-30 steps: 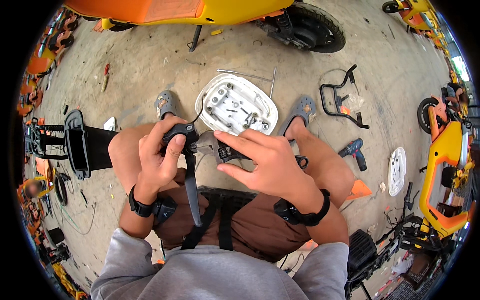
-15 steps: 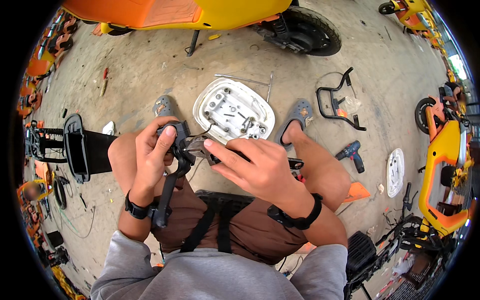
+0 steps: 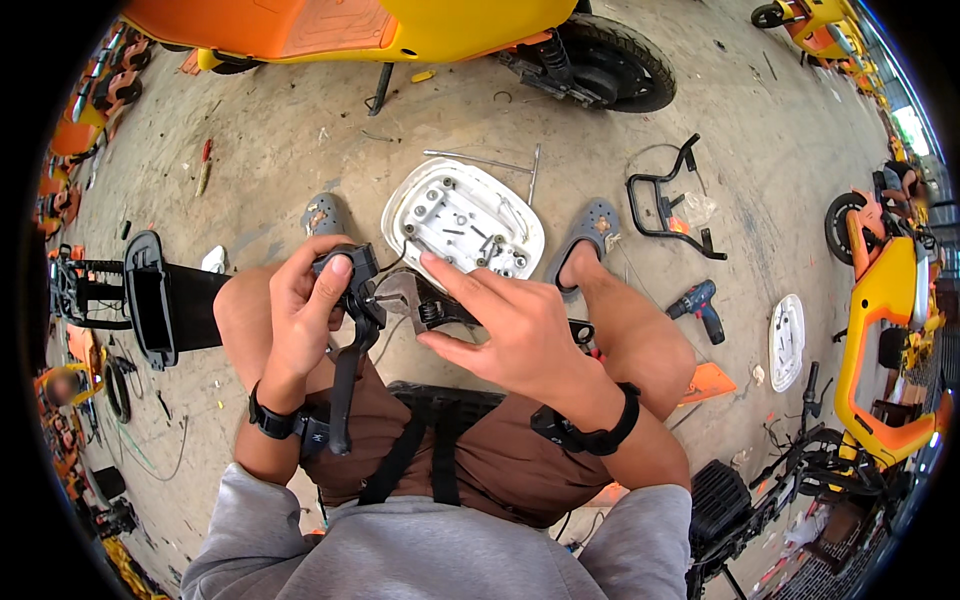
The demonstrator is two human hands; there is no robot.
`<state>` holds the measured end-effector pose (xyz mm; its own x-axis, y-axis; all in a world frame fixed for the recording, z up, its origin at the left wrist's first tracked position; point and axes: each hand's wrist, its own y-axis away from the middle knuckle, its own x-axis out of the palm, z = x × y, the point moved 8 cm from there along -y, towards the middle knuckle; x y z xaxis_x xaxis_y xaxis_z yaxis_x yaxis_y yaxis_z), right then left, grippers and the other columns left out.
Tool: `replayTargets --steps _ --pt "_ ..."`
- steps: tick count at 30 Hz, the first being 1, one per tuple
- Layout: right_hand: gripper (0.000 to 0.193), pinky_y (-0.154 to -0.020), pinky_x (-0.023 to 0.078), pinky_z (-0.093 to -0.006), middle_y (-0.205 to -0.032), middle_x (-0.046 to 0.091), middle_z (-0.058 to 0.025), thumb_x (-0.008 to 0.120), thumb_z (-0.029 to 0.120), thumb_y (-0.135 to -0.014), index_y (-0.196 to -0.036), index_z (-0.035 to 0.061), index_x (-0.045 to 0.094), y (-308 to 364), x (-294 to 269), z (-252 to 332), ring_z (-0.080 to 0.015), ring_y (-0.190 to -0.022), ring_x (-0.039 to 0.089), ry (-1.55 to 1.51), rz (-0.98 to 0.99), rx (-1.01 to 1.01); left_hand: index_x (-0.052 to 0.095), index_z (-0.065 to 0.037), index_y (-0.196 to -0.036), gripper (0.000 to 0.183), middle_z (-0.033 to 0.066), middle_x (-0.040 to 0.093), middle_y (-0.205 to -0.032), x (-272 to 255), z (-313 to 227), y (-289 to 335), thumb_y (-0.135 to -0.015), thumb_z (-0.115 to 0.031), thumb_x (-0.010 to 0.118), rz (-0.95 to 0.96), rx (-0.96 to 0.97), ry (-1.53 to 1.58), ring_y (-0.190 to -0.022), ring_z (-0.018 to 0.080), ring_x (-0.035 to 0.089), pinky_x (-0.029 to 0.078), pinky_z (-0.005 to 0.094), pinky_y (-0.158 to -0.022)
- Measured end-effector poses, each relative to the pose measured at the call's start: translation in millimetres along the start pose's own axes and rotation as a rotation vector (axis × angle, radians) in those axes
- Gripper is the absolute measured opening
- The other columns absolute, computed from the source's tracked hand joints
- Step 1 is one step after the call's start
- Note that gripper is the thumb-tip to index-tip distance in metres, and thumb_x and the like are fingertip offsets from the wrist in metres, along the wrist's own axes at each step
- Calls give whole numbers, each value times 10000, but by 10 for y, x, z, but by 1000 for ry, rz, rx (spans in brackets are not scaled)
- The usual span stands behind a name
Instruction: The person is assembling a motorcycle brake lever and throttle component by hand and with pliers. They insert a cable into the handle housing, align the parts, and use pliers to adjust the cable fit.
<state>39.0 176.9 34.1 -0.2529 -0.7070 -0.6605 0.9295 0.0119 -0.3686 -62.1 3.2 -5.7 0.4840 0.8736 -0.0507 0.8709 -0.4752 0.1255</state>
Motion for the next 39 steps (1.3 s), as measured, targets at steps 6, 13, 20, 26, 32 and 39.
replayTargets --steps 6,13,20,26,32,39 --pt "610 -669 517 -286 -860 675 -115 865 134 -668 -1229 27 649 1 39 -64 -192 -743 657 -142 112 101 611 42 -1078 239 10 629 -774 42 -166 51 -959 -164 632 -32 232 -143 -649 36 503 390 199 -543" --pt "584 -677 506 -269 -903 677 -107 840 135 -709 -1246 26 639 4 80 -113 -150 -778 642 -301 162 187 622 33 -1059 204 53 632 -726 60 -301 89 -935 -129 634 -32 448 -316 -589 63 537 414 208 -527" --pt "547 -637 469 -259 -860 665 -106 802 226 -776 -1234 -21 630 60 191 -222 -132 -703 572 -520 295 404 631 36 -1044 218 102 672 -749 108 -472 185 -865 -83 669 -36 709 -485 -557 171 635 463 247 -525" --pt "545 -614 435 -236 -843 651 -81 792 241 -795 -1239 -25 624 127 288 -286 -96 -686 514 -677 353 574 631 34 -1044 222 112 684 -768 149 -543 227 -845 -53 677 -23 816 -553 -562 198 643 480 263 -532" --pt "614 -580 394 -229 -840 604 -46 846 194 -736 -1287 48 620 66 174 -172 -71 -665 461 -410 100 251 626 37 -1050 199 103 659 -738 114 -408 158 -874 -49 660 -42 637 -486 -564 157 607 454 239 -530" --pt "640 -573 390 -240 -826 558 -20 848 147 -730 -1311 44 599 96 209 -219 -61 -672 446 -489 193 383 626 42 -1045 181 74 613 -671 127 -363 119 -901 -66 646 -36 572 -409 -550 104 545 419 222 -512"
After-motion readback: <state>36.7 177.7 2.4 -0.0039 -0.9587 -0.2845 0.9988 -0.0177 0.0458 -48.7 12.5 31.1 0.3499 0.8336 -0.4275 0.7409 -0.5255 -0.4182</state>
